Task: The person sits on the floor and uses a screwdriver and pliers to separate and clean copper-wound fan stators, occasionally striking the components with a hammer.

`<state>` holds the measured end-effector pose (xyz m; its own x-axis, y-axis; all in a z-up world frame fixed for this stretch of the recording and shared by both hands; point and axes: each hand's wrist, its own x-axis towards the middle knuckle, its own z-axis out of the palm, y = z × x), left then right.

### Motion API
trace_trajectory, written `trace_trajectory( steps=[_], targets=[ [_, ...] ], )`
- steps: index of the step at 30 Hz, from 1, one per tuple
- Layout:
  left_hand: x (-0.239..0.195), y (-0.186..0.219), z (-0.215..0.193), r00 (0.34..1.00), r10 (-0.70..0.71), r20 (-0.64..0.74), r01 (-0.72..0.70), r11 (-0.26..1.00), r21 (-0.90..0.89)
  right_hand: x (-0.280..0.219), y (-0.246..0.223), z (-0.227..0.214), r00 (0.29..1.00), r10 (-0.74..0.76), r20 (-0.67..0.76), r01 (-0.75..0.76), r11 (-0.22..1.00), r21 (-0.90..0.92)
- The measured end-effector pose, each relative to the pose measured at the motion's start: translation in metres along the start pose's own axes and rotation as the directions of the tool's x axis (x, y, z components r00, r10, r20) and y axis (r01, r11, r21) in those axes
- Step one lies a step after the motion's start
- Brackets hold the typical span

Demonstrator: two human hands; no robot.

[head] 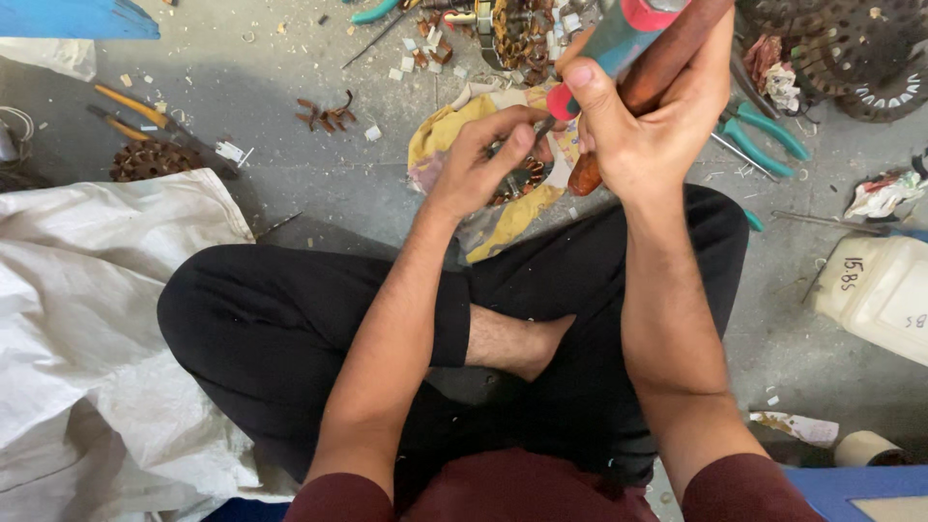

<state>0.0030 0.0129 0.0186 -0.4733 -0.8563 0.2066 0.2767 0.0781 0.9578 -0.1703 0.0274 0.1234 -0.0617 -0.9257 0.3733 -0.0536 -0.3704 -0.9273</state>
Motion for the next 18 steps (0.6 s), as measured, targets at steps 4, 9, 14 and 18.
trace_trajectory(
  steps=[4,9,14,18],
  targets=[
    [0.002,-0.002,0.005,0.995,0.100,-0.015,-0.091,0.946,0.311,0.002,0.007,-0.003,0.990,-0.120,0.080,0.127,0.987,-0.099],
    [0.003,-0.004,0.007,1.000,-0.013,0.001,0.012,0.971,0.240,0.014,0.002,0.004,0.997,0.068,0.028,-0.066,0.995,-0.077],
    [0.006,-0.005,0.011,1.000,0.001,-0.025,0.007,0.938,0.347,0.028,0.005,0.008,0.994,0.101,0.042,-0.084,0.953,-0.292],
    [0.007,-0.010,0.011,0.999,0.015,-0.030,-0.002,0.910,0.414,0.030,0.017,0.007,0.999,0.009,0.052,0.015,0.892,-0.452]
  ],
)
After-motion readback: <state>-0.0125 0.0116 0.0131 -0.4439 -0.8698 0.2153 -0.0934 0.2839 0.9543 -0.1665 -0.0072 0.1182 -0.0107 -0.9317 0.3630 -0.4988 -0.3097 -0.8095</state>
